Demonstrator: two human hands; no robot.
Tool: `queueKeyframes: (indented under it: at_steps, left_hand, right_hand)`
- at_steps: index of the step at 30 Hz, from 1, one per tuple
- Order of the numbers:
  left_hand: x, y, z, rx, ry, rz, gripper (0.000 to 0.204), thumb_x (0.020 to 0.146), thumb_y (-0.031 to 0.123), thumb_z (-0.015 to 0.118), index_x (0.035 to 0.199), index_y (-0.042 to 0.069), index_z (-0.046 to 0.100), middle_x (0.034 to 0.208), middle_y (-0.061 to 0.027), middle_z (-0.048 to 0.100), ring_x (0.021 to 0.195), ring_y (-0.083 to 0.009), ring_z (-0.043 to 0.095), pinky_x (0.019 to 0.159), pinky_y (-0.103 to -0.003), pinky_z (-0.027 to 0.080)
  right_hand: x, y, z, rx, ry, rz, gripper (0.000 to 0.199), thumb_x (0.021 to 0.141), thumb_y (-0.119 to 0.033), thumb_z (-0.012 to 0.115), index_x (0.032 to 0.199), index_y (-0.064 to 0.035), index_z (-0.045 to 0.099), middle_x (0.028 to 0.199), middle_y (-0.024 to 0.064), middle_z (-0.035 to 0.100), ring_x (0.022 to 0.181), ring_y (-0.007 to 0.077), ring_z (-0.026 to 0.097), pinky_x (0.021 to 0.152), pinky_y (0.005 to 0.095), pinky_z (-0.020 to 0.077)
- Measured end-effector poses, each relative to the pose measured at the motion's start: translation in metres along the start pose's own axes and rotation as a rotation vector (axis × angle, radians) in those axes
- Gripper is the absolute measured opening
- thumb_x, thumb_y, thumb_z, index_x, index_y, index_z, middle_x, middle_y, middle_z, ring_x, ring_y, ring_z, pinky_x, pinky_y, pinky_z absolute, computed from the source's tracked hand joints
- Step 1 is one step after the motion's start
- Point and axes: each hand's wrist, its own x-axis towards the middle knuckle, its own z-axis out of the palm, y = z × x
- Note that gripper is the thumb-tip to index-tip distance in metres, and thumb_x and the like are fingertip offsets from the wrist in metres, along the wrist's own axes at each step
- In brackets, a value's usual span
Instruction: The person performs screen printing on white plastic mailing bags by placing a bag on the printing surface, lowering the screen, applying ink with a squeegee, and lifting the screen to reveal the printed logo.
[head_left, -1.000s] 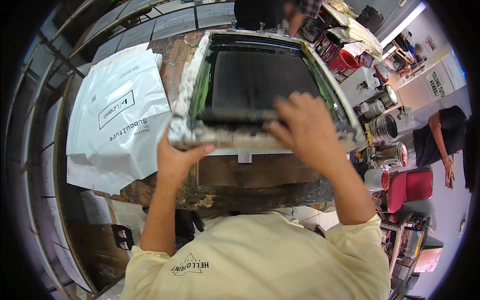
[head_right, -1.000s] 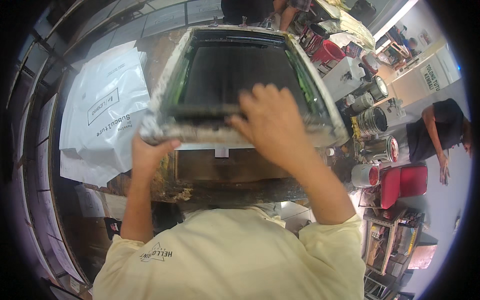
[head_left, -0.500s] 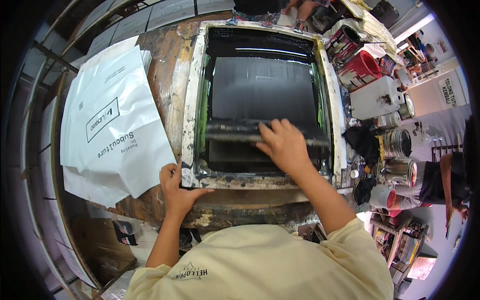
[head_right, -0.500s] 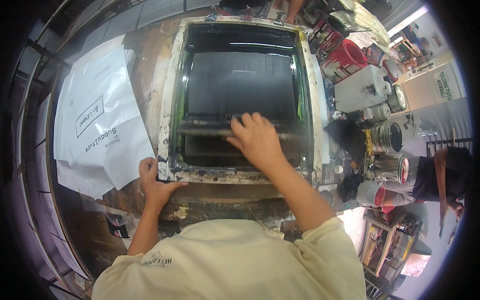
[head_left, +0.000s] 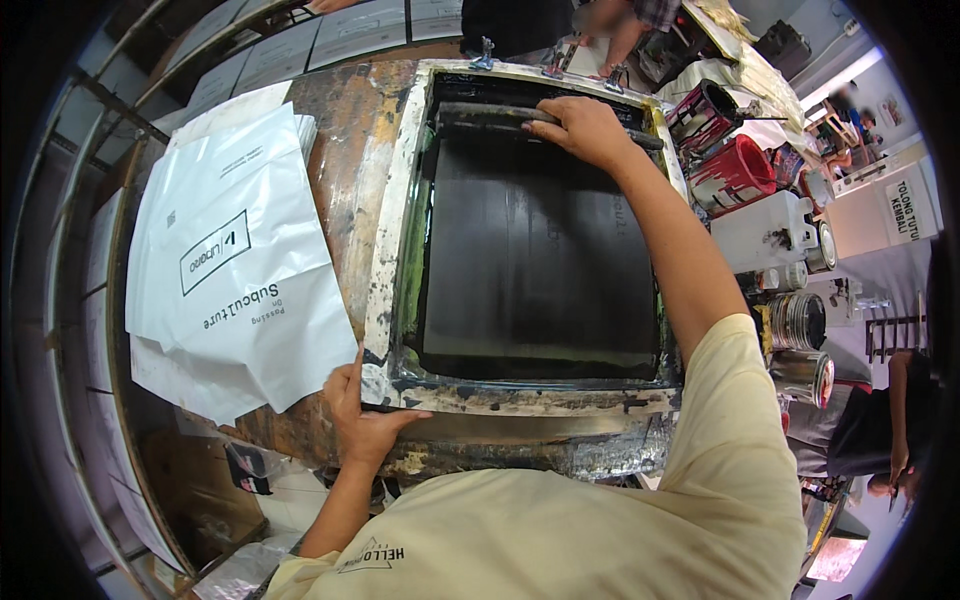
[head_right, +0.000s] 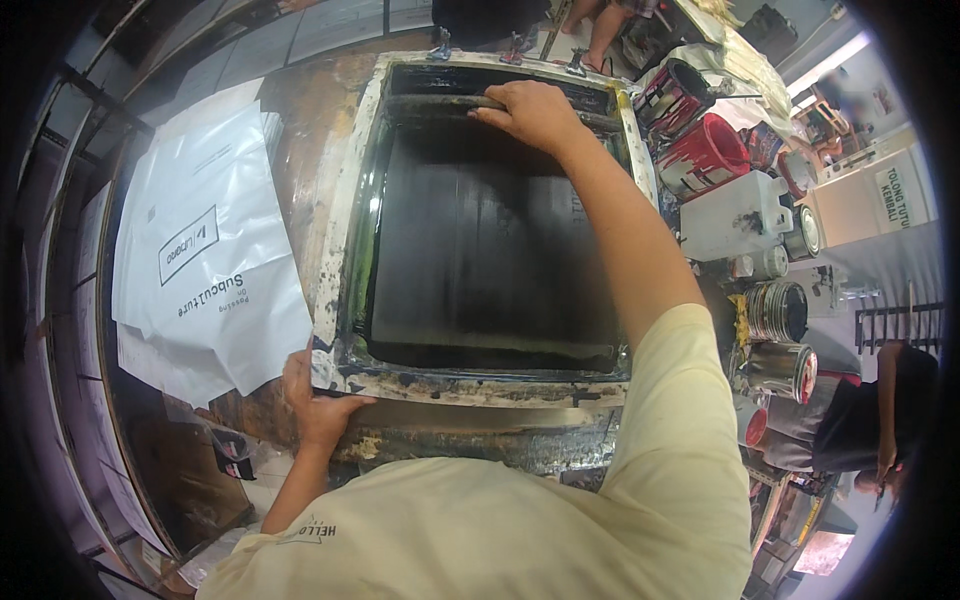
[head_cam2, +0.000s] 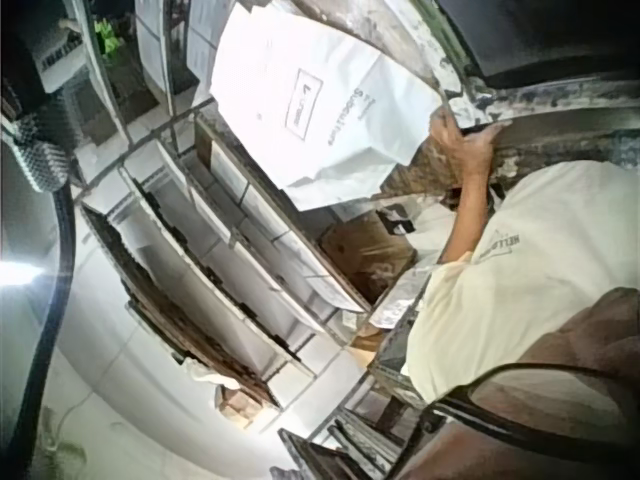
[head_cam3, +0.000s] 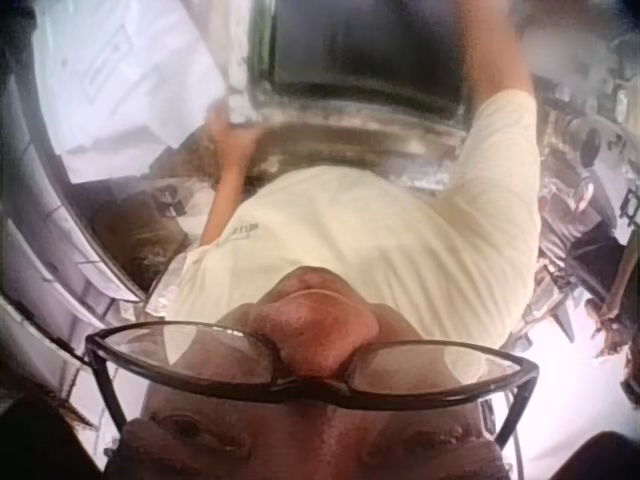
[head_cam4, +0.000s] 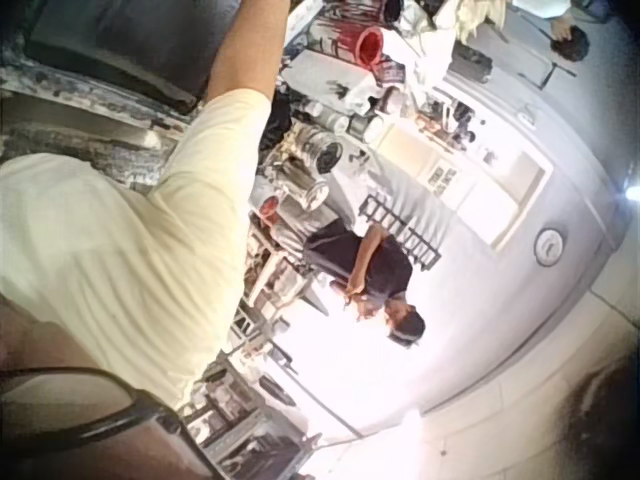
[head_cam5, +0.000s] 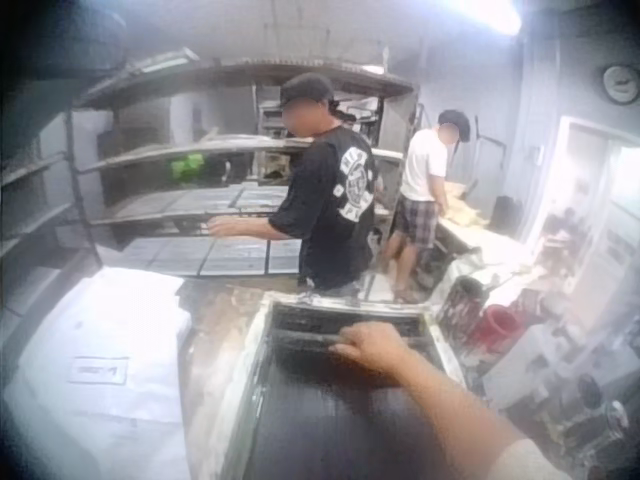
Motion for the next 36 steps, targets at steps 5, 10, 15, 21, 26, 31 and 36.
queueKeyframes:
  at_steps: [5,10,15,21,26,31,36]
  left_hand:
    - [-0.007,-0.007,0.013,-0.091,0.009,0.013,0.128,0.048,0.051,0.104,0.156,0.002,0.054,0.114,-0.014,0.065,0.104,-0.0348,0.055,0.096,-0.048,0.043]
    - [-0.007,-0.008,0.018,-0.152,0.056,0.065,0.123,0.058,0.055,0.101,0.157,0.002,0.052,0.108,-0.0123,0.063,0.1,-0.0335,0.052,0.094,-0.046,0.042]
    - [-0.009,-0.014,0.02,-0.133,0.098,0.098,0.118,0.061,0.057,0.099,0.155,0.001,0.054,0.106,-0.0117,0.063,0.097,-0.0328,0.053,0.093,-0.046,0.042]
    - [-0.006,-0.01,0.026,-0.301,0.154,0.049,0.111,0.065,0.052,0.101,0.153,0.001,0.057,0.105,-0.011,0.065,0.097,-0.0306,0.057,0.088,-0.044,0.047]
    - [0.021,0.052,-0.013,-0.676,0.2,-0.006,0.084,0.08,0.016,0.099,0.148,-0.006,0.056,0.134,-0.0125,0.069,0.119,-0.02,0.067,0.107,-0.035,0.052]
    - [0.081,0.132,-0.051,-0.929,0.234,0.17,0.08,0.101,0.033,0.081,0.161,-0.004,0.043,0.14,-0.0135,0.063,0.124,-0.0209,0.061,0.112,-0.035,0.045]
    - [0.041,0.068,-0.005,0.102,-0.021,0.281,0.101,0.103,0.06,0.066,0.171,0.0,0.023,0.168,-0.0322,0.03,0.158,-0.0492,0.025,0.128,-0.066,0.014]
  right_hand:
    - [-0.017,-0.018,0.007,-0.115,0.038,0.08,0.046,0.101,-0.057,0.064,0.111,-0.0133,0.074,0.102,0.0104,0.075,0.101,0.0342,0.073,0.082,0.0496,0.0585]
    - [-0.071,-0.066,-0.011,-0.041,0.03,0.071,0.042,0.101,-0.053,0.067,0.104,-0.011,0.07,0.095,0.0127,0.071,0.097,0.0366,0.071,0.079,0.0505,0.0566]
    - [-0.164,-0.161,-0.054,0.043,-0.024,0.091,0.036,0.096,-0.044,0.075,0.1,-0.0095,0.067,0.092,0.0121,0.067,0.092,0.038,0.069,0.077,0.0518,0.0552]
    - [-0.223,-0.25,-0.122,0.119,-0.207,0.213,0.036,0.093,-0.037,0.077,0.102,-0.0051,0.062,0.095,0.0124,0.063,0.098,0.0369,0.067,0.078,0.0511,0.0566]
    - [-0.209,-0.26,-0.18,-0.016,0.051,0.133,0.034,0.093,-0.036,0.075,0.104,-0.0056,0.063,0.096,0.0125,0.062,0.101,0.0328,0.064,0.089,0.0478,0.0523]
    - [-0.154,-0.24,-0.219,-0.269,0.413,0.112,0.035,0.092,-0.039,0.073,0.098,-0.005,0.067,0.092,0.0112,0.067,0.094,0.0317,0.067,0.096,0.0466,0.0459]
    - [-0.111,-0.221,-0.251,-0.277,0.514,0.014,0.034,0.099,-0.037,0.064,0.098,-0.004,0.07,0.088,0.0168,0.071,0.087,0.0373,0.068,0.084,0.0482,0.046]
